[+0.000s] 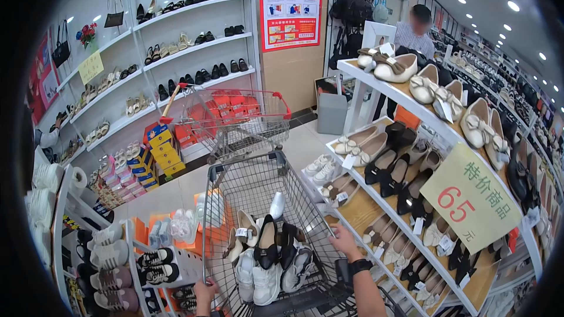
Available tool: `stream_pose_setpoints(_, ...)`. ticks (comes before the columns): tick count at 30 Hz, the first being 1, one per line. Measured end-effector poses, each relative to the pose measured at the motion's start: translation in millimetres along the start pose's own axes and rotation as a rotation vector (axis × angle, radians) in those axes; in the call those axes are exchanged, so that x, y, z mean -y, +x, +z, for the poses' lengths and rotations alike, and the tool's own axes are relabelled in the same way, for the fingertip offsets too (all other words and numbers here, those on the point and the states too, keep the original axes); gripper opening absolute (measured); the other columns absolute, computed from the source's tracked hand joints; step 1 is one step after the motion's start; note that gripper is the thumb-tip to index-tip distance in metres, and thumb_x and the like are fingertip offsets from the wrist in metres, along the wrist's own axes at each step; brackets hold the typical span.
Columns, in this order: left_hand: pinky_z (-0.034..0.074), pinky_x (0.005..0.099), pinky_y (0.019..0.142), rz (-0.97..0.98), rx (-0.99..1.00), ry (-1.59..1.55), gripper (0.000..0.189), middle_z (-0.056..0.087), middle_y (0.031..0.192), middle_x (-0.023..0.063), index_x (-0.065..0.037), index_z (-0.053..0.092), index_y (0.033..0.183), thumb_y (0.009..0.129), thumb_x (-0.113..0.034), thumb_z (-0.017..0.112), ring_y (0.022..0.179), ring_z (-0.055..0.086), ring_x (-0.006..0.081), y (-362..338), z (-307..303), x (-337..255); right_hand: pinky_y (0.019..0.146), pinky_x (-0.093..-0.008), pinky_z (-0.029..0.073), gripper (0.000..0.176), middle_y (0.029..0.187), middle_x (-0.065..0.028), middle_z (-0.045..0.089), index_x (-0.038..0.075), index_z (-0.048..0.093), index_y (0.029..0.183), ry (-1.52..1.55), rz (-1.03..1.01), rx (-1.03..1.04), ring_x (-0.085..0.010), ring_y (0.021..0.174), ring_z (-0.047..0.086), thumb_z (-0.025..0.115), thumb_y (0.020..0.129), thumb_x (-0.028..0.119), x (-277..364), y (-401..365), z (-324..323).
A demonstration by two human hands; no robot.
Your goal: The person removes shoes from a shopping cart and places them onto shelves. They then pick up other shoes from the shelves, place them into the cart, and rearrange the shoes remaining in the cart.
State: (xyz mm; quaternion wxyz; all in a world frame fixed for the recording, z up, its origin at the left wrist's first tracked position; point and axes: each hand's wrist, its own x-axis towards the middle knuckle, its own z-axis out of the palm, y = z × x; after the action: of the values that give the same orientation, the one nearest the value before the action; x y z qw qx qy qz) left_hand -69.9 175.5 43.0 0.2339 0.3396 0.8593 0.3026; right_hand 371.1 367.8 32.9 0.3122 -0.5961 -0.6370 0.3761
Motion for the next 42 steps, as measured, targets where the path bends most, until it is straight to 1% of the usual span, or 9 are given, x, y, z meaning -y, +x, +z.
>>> stream_pose_setpoints(1,0.048,0.0307,0.050,-0.015,0.017,-0.016,0.009,0.060,0.055,0.0103,0.000,0.058,0.067,0.062,-0.005,0.064,0.049,0.061,0.0191,6.1,-0.3,-1.8,0.084,-0.0377,0.043,0.059,0.101,-0.0175,0.054,0.009,0.046,0.122,-0.178,-0.188,-0.015,-0.0318,0.096,0.053,0.067,0.069,0.024,16.1,14.5,-1.8)
stream_pose_setpoints(4,0.048,0.0301,0.050,-0.009,-0.024,0.000,0.008,0.059,0.053,0.0098,0.000,0.057,0.067,0.062,-0.004,0.063,0.049,0.061,0.0190,30.8,17.3,18.9,0.090,-0.0404,0.038,0.078,0.118,-0.0244,0.046,0.013,0.027,0.136,-0.372,-0.244,0.052,-0.0374,0.110,0.044,0.066,0.070,0.026,111.5,82.1,-6.0)
stream_pose_setpoints(7,0.047,0.0288,0.047,-0.055,0.031,-0.102,0.008,0.058,0.051,0.0094,0.000,0.057,0.066,0.062,-0.003,0.063,0.047,0.060,0.0182,33.4,3.2,-12.0,0.050,-0.0351,0.047,0.088,0.075,-0.0182,0.059,0.010,0.008,0.140,-0.058,-0.161,0.317,-0.0249,0.051,0.056,0.063,0.071,0.012,212.6,157.6,0.0)
stream_pose_setpoints(11,0.047,0.0277,0.048,-0.075,0.060,-0.086,0.009,0.058,0.053,0.0094,0.000,0.058,0.067,0.061,-0.003,0.064,0.047,0.060,0.0181,51.4,8.0,-3.2,0.040,-0.0263,0.043,0.088,0.056,-0.0043,0.052,0.013,0.003,0.141,0.065,-0.244,0.409,-0.0135,0.042,0.049,0.058,0.073,0.004,292.3,224.4,29.5)
stream_pose_setpoints(19,0.047,0.0282,0.048,-0.069,-0.001,-0.099,0.009,0.058,0.052,0.0087,-0.001,0.058,0.065,0.059,-0.001,0.065,0.048,0.059,0.0174,47.6,-0.9,-30.0,0.043,-0.0261,0.047,0.089,0.067,-0.0076,0.057,0.018,0.002,0.141,0.125,-0.431,0.734,-0.0119,0.051,0.053,0.056,0.073,0.001,366.7,199.2,87.9)
stream_pose_setpoints(26,0.047,0.0277,0.048,-0.114,-0.005,-0.083,0.006,0.058,0.052,0.0091,-0.001,0.059,0.063,0.060,-0.002,0.064,0.046,0.060,0.0168,42.0,-7.0,-33.8,0.064,-0.0401,0.046,0.072,0.088,-0.0205,0.060,0.022,0.033,0.134,-0.384,-0.544,0.934,-0.0333,0.072,0.059,0.050,0.069,-0.004,269.6,108.0,119.0)
stream_pose_setpoints(30,0.047,0.0270,0.048,-0.091,-0.018,-0.095,0.005,0.059,0.051,0.0098,-0.001,0.060,0.064,0.061,-0.005,0.064,0.046,0.061,0.0170,43.6,-0.5,-12.8,0.072,-0.0437,0.046,0.053,0.084,-0.0213,0.060,0.020,0.048,0.122,-0.257,-0.435,0.684,-0.0386,0.080,0.058,0.048,0.072,0.001,181.8,64.1,91.9)
stream_pose_setpoints(35,0.048,0.0276,0.050,-0.080,0.026,-0.036,0.005,0.060,0.052,0.0098,-0.002,0.061,0.064,0.061,-0.005,0.064,0.048,0.061,0.0183,36.0,-0.9,0.2,0.070,-0.0389,0.045,0.032,0.082,-0.0159,0.057,0.008,0.056,0.107,-0.557,-0.460,-0.231,-0.0328,0.076,0.054,0.056,0.075,0.010,110.1,42.5,33.4)
stream_pose_setpoints(42,0.049,0.0314,0.054,-0.120,-0.012,-0.059,0.006,0.061,0.058,0.0122,-0.003,0.062,0.064,0.060,-0.007,0.064,0.053,0.062,0.0231,5.4,-9.2,14.2,0.066,-0.0406,0.044,0.021,0.079,-0.0177,0.059,0.003,0.059,0.091,-0.460,-0.096,-0.169,-0.0337,0.076,0.056,0.056,0.082,0.022,38.6,-11.7,23.6)
